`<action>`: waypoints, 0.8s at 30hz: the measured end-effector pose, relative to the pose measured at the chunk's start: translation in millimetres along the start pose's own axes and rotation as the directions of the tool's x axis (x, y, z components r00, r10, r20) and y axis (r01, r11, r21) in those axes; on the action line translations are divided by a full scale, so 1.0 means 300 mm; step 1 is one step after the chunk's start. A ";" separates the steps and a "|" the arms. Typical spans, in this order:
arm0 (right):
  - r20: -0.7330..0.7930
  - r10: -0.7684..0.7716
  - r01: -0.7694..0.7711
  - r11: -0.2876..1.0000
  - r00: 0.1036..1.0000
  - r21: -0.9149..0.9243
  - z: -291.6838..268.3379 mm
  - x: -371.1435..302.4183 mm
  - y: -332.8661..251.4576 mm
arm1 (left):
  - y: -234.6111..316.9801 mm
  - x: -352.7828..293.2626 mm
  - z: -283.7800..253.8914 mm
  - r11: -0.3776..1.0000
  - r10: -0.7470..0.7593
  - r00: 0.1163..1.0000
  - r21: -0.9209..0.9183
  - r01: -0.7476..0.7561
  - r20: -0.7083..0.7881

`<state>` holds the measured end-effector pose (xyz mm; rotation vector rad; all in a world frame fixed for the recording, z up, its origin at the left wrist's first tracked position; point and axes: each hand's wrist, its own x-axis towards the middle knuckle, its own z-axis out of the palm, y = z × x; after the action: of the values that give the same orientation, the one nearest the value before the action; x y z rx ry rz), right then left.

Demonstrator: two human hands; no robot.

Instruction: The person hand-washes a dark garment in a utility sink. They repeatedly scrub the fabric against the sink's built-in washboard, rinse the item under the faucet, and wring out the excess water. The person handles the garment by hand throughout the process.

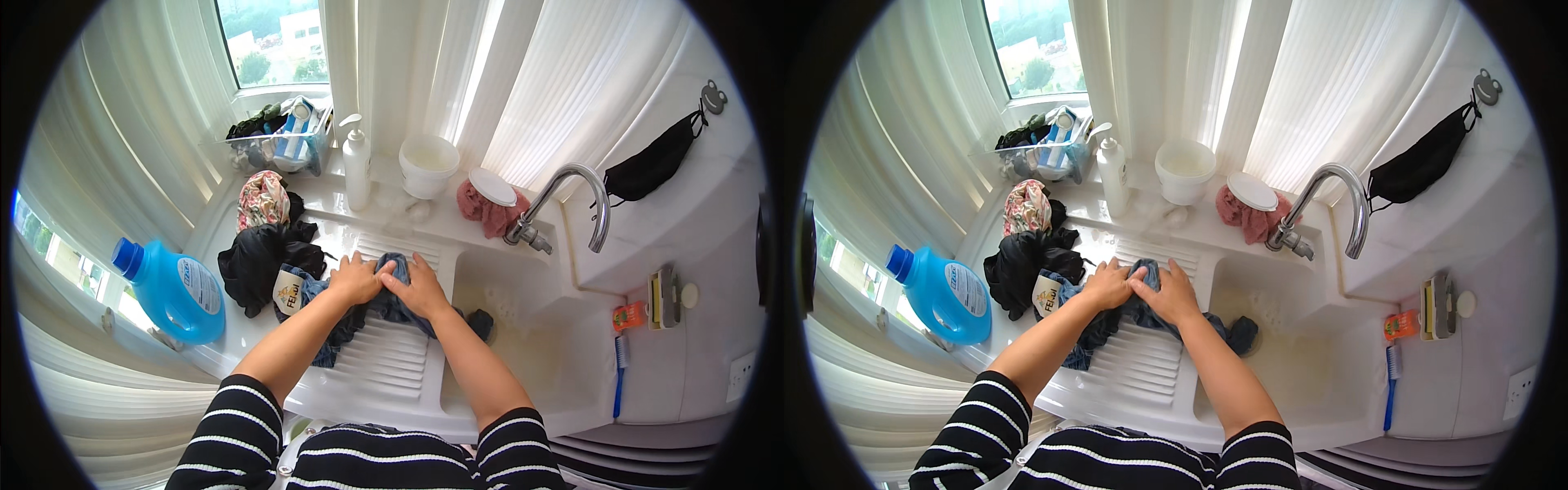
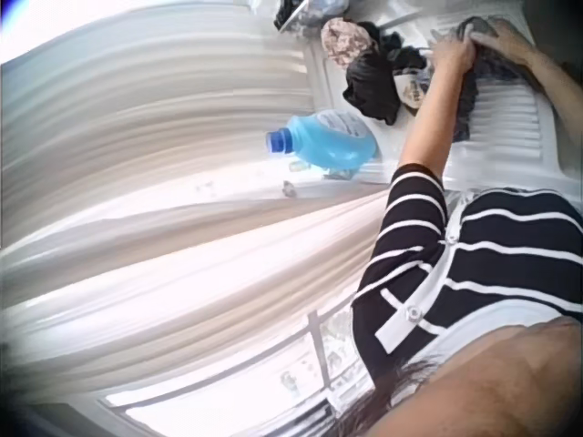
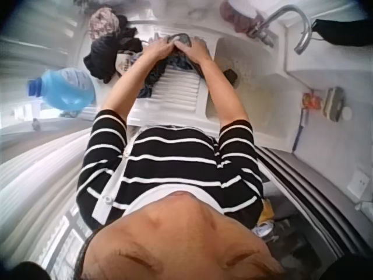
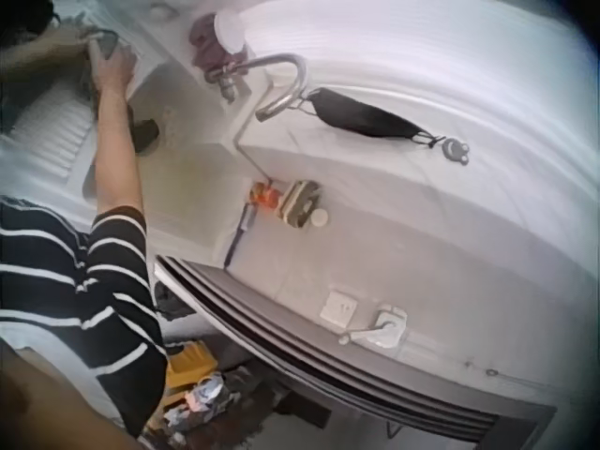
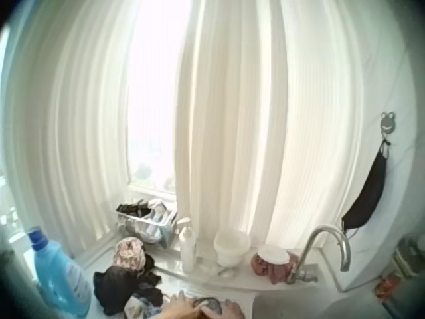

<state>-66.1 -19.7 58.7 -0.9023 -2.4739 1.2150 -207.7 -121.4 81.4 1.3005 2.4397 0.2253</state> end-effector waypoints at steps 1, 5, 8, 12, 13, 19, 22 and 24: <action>0.001 -0.099 0.099 0.994 0.995 0.048 -0.009 -0.072 -0.012 | -0.023 -0.023 0.011 0.971 0.212 0.977 -0.120 -0.208 0.017; 0.045 -0.527 0.518 0.811 0.849 -0.274 -0.003 -0.433 0.000 | -0.067 -0.315 0.017 0.621 0.739 0.613 -0.070 -0.780 -0.280; -0.067 -0.636 0.571 0.730 0.769 -0.374 0.092 -0.399 0.075 | -0.036 -0.297 0.118 0.582 0.805 0.527 0.194 -0.789 -0.273; -0.402 -0.222 0.107 0.951 0.888 -0.289 0.071 -0.010 0.008 | -0.014 0.035 0.060 0.925 0.334 0.671 0.094 -0.368 -0.662; -0.538 -0.177 0.037 0.965 0.824 -0.260 0.069 0.031 -0.007 | -0.012 0.056 0.063 0.967 0.253 0.670 0.164 -0.194 -0.698; 0.011 -0.431 0.426 0.888 0.902 -0.174 -0.015 -0.344 0.039 | -0.027 -0.305 0.081 0.784 0.614 0.730 0.123 -0.608 -0.300; -0.063 -0.622 0.578 0.757 0.781 -0.304 0.048 -0.444 0.062 | -0.025 -0.360 0.129 0.619 0.757 0.542 0.131 -0.775 -0.365; -0.145 -0.576 0.510 0.795 0.804 -0.329 0.078 -0.278 0.100 | -0.013 -0.182 0.135 0.661 0.673 0.550 0.068 -0.747 -0.494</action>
<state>0.9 -72.6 25.1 -0.2985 -2.4732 0.5389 -167.0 -170.0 56.4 2.3413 1.9850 1.0483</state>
